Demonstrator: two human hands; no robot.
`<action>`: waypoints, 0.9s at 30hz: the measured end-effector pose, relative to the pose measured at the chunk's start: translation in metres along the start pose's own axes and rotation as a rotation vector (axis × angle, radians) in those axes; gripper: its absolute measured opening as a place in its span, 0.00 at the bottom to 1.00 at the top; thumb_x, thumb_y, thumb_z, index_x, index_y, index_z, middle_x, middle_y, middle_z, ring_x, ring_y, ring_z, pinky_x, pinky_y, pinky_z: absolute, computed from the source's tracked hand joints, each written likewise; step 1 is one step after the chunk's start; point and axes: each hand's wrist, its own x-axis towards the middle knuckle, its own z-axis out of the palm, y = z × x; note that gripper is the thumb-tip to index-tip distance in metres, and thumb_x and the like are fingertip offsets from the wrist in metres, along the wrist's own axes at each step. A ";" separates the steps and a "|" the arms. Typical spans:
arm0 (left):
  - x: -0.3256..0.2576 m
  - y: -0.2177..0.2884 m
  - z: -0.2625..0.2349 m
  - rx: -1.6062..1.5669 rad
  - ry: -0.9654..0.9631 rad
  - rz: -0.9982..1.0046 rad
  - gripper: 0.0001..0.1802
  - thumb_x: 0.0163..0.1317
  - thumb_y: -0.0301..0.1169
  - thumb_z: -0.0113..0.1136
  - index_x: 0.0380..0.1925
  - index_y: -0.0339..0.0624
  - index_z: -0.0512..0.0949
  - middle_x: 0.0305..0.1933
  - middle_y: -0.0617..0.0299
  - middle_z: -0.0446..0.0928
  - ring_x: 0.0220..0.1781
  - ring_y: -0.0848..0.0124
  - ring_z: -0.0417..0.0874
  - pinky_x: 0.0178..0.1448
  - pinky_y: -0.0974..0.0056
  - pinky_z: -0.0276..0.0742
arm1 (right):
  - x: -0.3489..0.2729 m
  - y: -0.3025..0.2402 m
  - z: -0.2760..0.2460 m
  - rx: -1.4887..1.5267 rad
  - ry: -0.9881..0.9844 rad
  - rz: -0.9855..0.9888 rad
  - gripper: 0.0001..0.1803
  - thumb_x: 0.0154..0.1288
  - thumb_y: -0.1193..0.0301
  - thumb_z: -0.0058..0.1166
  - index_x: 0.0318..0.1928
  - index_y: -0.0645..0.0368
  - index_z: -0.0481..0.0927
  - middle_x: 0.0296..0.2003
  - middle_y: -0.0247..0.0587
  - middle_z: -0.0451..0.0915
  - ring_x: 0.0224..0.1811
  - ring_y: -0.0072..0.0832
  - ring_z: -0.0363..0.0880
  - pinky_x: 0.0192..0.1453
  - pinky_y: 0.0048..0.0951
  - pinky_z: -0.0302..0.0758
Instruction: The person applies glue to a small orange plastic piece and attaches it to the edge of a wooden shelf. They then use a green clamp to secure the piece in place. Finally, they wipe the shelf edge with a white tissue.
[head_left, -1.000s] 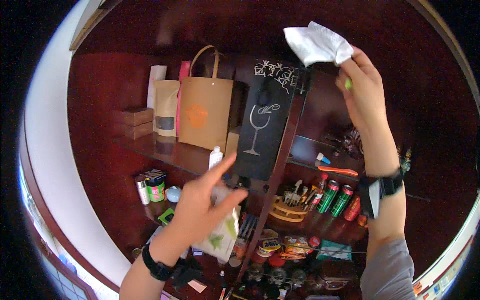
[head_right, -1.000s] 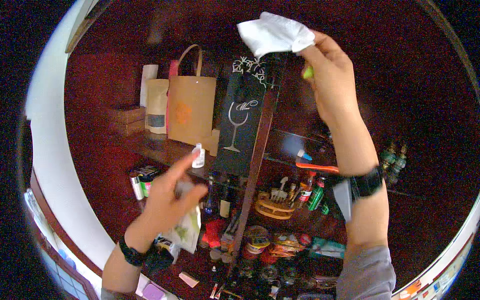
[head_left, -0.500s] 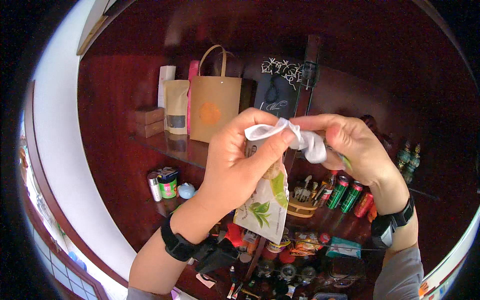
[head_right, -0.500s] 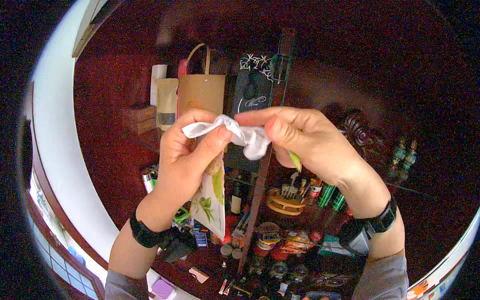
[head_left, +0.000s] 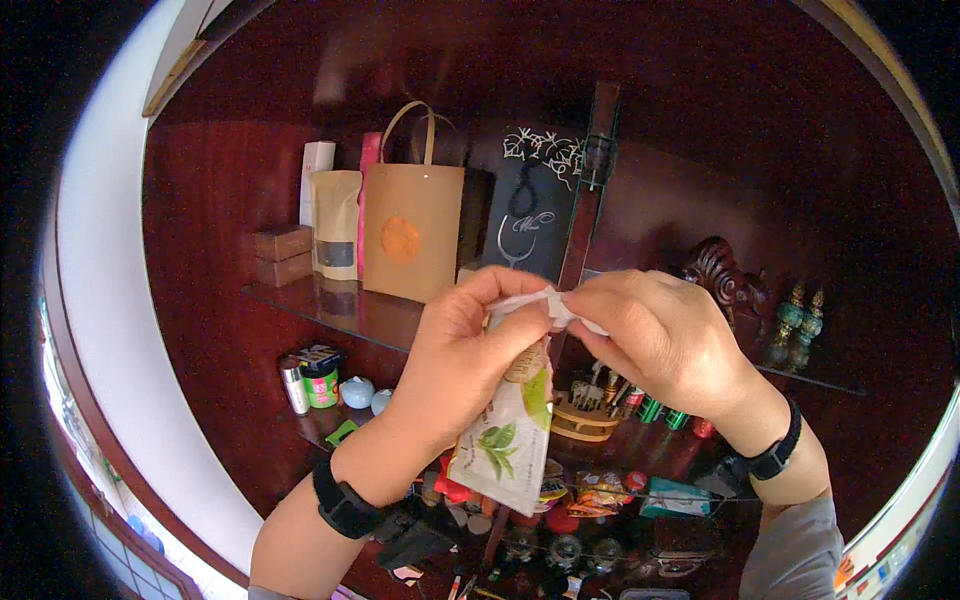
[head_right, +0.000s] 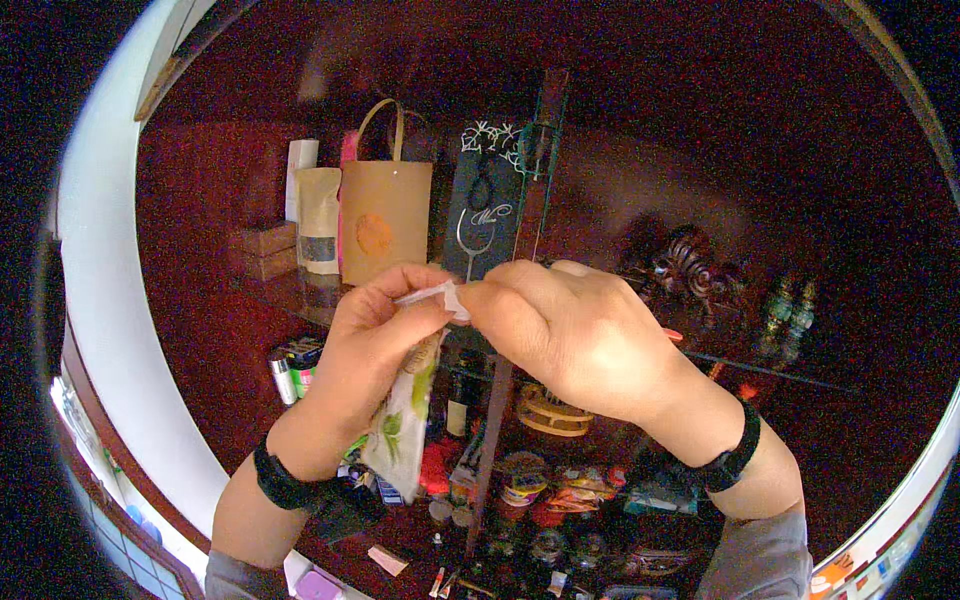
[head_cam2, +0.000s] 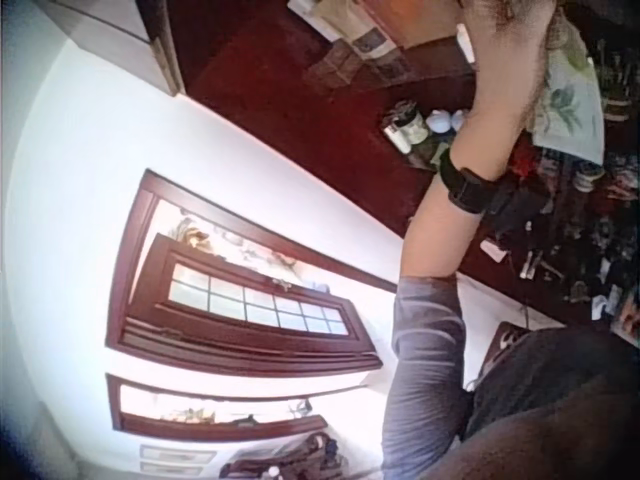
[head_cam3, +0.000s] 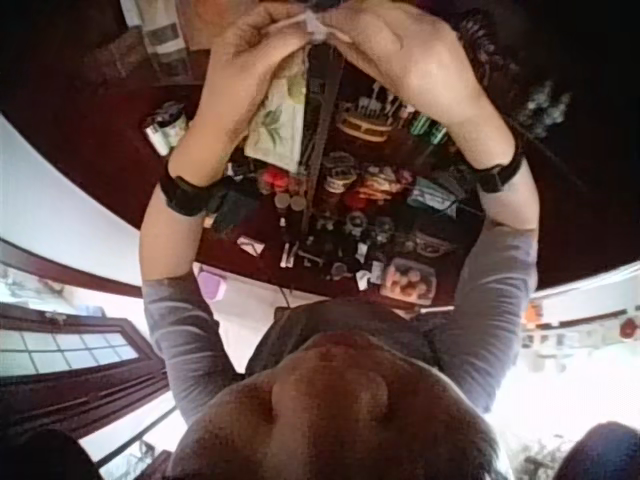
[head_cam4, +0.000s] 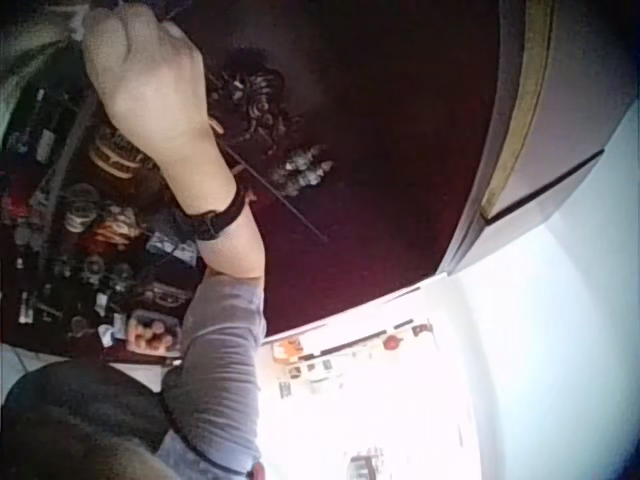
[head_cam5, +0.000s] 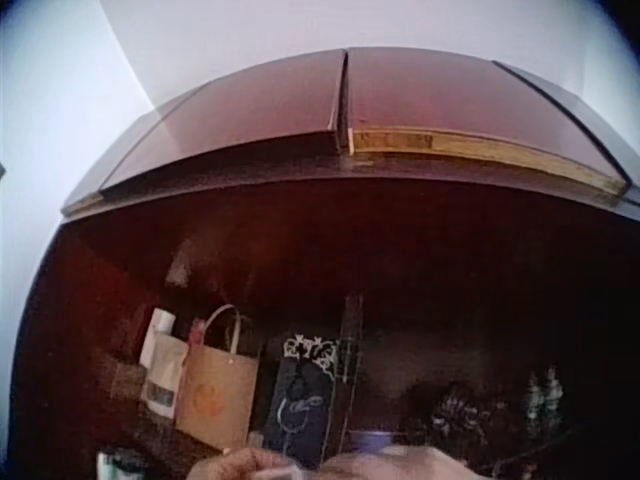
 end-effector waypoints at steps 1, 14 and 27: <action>-0.001 0.001 -0.003 -0.053 -0.073 -0.131 0.07 0.57 0.28 0.55 0.35 0.38 0.73 0.32 0.64 0.76 0.34 0.80 0.74 0.38 0.76 0.67 | 0.000 -0.001 -0.002 -0.085 -0.040 -0.054 0.16 0.49 0.74 0.55 0.41 0.56 0.73 0.29 0.37 0.74 0.28 0.35 0.76 0.28 0.30 0.74; -0.020 -0.009 -0.008 0.017 -0.085 -0.236 0.16 0.59 0.33 0.55 0.47 0.42 0.72 0.37 0.63 0.78 0.22 0.88 0.63 0.25 0.80 0.57 | 0.029 0.114 -0.023 -0.509 0.315 0.317 0.08 0.54 0.75 0.50 0.37 0.55 0.75 0.31 0.46 0.76 0.31 0.44 0.77 0.32 0.38 0.75; -0.064 -0.032 -0.032 0.092 -0.120 -0.375 0.18 0.59 0.28 0.54 0.49 0.38 0.68 0.38 0.57 0.78 0.41 0.77 0.76 0.43 0.73 0.70 | 0.074 0.144 -0.006 -0.799 -0.085 0.090 0.17 0.47 0.80 0.48 0.40 0.53 0.75 0.39 0.39 0.73 0.36 0.39 0.77 0.37 0.35 0.76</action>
